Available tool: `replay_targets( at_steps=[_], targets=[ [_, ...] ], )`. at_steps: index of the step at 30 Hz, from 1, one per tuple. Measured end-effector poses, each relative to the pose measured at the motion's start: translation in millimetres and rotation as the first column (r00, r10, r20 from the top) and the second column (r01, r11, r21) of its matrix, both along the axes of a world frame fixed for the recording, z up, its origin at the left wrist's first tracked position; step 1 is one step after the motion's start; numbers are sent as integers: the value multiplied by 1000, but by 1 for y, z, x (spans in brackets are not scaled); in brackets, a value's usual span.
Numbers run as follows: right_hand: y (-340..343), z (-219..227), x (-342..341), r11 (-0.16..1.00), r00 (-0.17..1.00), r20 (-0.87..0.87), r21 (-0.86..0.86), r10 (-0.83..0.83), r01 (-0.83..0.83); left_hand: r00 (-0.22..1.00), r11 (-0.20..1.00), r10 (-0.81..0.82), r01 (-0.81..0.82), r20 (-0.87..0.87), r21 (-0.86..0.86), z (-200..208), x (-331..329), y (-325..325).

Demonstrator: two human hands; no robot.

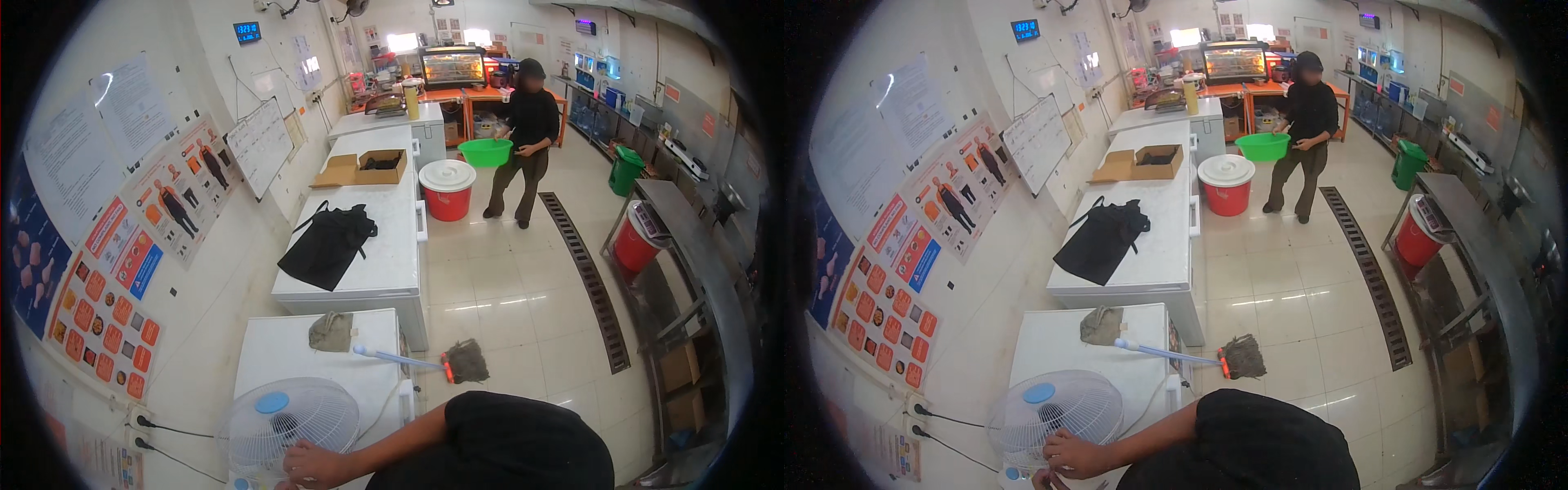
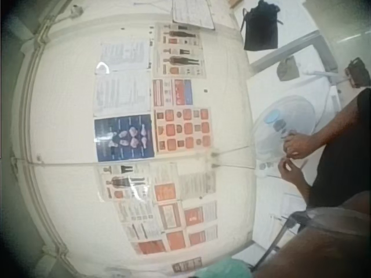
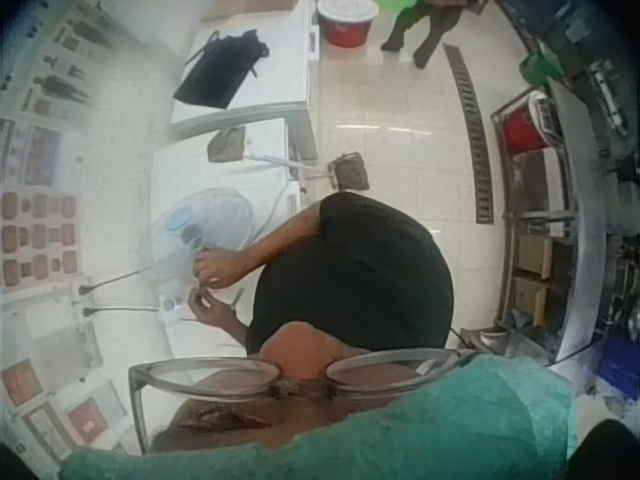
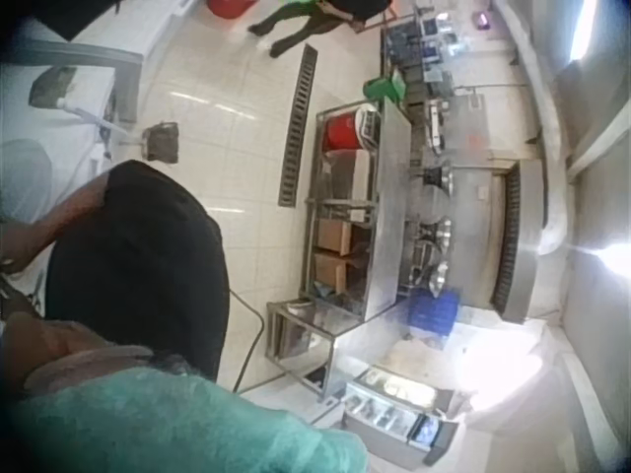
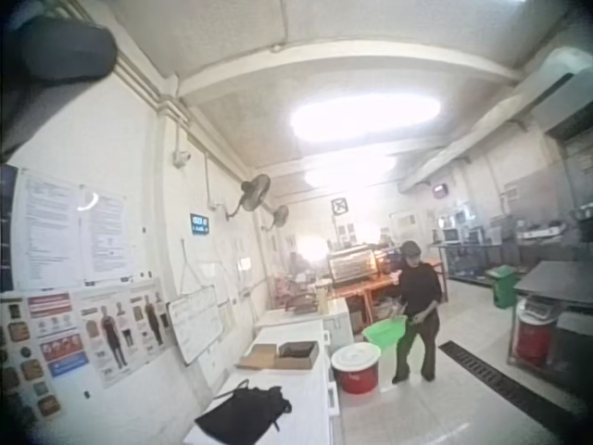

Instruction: The person assembles an electric fan by mounting the fan blade and grilles onto the motor housing and securing the grilles together with ties by hand.

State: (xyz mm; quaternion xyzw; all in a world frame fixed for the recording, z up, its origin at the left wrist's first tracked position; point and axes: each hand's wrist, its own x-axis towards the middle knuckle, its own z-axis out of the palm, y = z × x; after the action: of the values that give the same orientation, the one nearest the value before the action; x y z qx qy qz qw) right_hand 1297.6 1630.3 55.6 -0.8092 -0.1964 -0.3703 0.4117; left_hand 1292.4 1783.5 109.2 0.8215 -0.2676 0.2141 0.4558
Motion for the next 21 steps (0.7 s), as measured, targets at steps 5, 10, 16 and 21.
replay_targets(
  at_steps=[5, 10, 16, 21],
  targets=[
    [4, 3, -8, 1000, 1000, -27, 22, -3, 4, 996, 994, -16, 25, 83, -102, -10, 0, 1],
    [8, -4, -12, 992, 987, -102, 26, -123, 127, 992, 957, -92, 63, -89, -285, -10, -5, -7],
    [19, -8, -1, 997, 998, -30, 65, -49, 51, 982, 959, -117, 73, -149, -274, -12, 0, 8],
    [12, 1, -8, 990, 997, -16, 115, -77, 79, 985, 978, -170, 165, -34, -124, -10, 6, 8]
  ],
)
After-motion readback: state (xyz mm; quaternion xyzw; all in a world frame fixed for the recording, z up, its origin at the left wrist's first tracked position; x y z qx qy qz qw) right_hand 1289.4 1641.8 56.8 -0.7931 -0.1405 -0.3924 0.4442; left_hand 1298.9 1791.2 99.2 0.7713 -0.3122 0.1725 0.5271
